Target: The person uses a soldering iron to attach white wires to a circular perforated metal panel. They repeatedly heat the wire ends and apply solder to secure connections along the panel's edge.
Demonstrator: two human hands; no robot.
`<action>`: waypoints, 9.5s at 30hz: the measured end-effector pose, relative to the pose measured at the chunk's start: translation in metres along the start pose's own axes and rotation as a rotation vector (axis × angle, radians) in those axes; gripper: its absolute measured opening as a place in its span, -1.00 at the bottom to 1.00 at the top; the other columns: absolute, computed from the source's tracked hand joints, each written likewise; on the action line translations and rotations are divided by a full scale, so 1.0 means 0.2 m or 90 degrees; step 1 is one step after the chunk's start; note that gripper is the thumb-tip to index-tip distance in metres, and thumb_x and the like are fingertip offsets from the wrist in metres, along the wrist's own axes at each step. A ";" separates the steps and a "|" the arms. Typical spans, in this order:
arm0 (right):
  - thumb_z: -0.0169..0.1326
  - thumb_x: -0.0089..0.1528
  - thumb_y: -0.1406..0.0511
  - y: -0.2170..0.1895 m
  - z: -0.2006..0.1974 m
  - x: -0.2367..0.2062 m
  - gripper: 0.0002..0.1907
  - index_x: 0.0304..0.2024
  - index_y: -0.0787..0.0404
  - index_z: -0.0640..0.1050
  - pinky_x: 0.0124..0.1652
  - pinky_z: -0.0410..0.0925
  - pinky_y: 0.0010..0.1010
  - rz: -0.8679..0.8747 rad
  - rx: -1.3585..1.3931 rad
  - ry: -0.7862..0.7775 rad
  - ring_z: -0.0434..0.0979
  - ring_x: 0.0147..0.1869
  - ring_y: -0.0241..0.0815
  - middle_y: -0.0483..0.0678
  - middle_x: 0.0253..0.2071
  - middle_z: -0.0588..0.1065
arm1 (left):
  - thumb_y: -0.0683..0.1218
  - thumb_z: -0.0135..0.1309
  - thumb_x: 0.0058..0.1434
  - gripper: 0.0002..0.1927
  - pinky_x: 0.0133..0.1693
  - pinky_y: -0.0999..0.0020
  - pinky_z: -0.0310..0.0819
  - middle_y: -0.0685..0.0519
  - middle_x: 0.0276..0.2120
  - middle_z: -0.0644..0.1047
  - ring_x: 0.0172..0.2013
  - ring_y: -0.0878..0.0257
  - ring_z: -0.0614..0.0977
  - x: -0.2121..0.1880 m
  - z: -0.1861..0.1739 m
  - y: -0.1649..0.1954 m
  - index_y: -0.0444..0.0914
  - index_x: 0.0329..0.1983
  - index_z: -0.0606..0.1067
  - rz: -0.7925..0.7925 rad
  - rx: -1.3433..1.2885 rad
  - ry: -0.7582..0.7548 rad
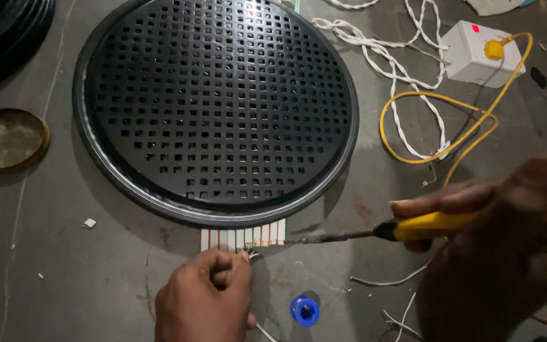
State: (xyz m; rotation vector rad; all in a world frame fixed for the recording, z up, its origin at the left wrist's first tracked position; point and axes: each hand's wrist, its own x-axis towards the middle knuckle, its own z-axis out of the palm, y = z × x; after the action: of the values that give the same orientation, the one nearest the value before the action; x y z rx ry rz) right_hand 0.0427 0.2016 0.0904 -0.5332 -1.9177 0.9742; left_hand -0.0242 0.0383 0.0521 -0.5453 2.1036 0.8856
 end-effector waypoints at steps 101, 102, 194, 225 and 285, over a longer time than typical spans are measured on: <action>-0.25 0.54 0.02 0.00 0.17 -0.09 -0.46 -0.34 0.28 0.41 -0.43 0.46 -0.53 0.030 0.014 -0.102 0.57 -0.50 -0.31 0.00 -0.51 0.56 | 0.06 0.16 0.32 -0.70 -0.29 0.33 0.62 0.01 -0.58 0.64 -0.54 0.28 0.68 -0.02 -0.18 0.15 -0.23 -0.39 0.65 -0.007 0.104 -0.077; -0.26 0.54 0.03 0.00 0.17 -0.09 -0.46 -0.34 0.28 0.41 -0.43 0.45 -0.53 0.032 0.002 -0.101 0.56 -0.51 -0.31 0.00 -0.52 0.56 | 0.06 0.16 0.32 -0.70 -0.29 0.32 0.62 0.01 -0.58 0.63 -0.54 0.28 0.68 -0.02 -0.18 0.15 -0.23 -0.39 0.66 0.000 0.105 -0.075; -0.29 0.48 0.00 0.01 0.21 -0.04 -0.46 -0.41 0.24 0.36 -0.54 0.39 -0.48 0.114 0.040 -0.044 0.52 -0.61 -0.23 0.06 -0.63 0.50 | 0.05 0.16 0.28 -0.65 -0.29 0.34 0.59 -0.05 -0.61 0.64 -0.54 0.25 0.71 0.01 -0.17 0.12 -0.31 -0.42 0.68 0.037 0.085 -0.057; -0.33 0.50 0.01 0.03 0.19 -0.04 -0.43 -0.43 0.23 0.39 -0.55 0.38 -0.50 0.086 -0.006 -0.076 0.52 -0.60 -0.25 0.03 -0.60 0.53 | 0.05 0.15 0.28 -0.67 -0.28 0.32 0.60 -0.03 -0.62 0.63 -0.53 0.24 0.69 0.01 -0.17 0.14 -0.28 -0.42 0.68 0.004 0.100 -0.068; -0.30 0.57 0.03 -0.01 0.16 -0.06 -0.41 -0.41 0.26 0.39 -0.42 0.43 -0.50 0.020 -0.028 -0.050 0.54 -0.53 -0.26 0.00 -0.55 0.53 | 0.06 0.19 0.26 -0.69 -0.21 0.27 0.64 -0.09 -0.50 0.70 -0.46 0.14 0.77 0.04 -0.14 0.10 -0.29 -0.30 0.69 0.022 0.080 -0.053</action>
State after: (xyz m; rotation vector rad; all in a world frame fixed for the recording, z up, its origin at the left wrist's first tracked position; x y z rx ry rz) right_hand 0.0207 0.1800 0.0762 -0.5589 -2.0101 0.9871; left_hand -0.0546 0.0296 0.0670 -0.4011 2.0819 0.7761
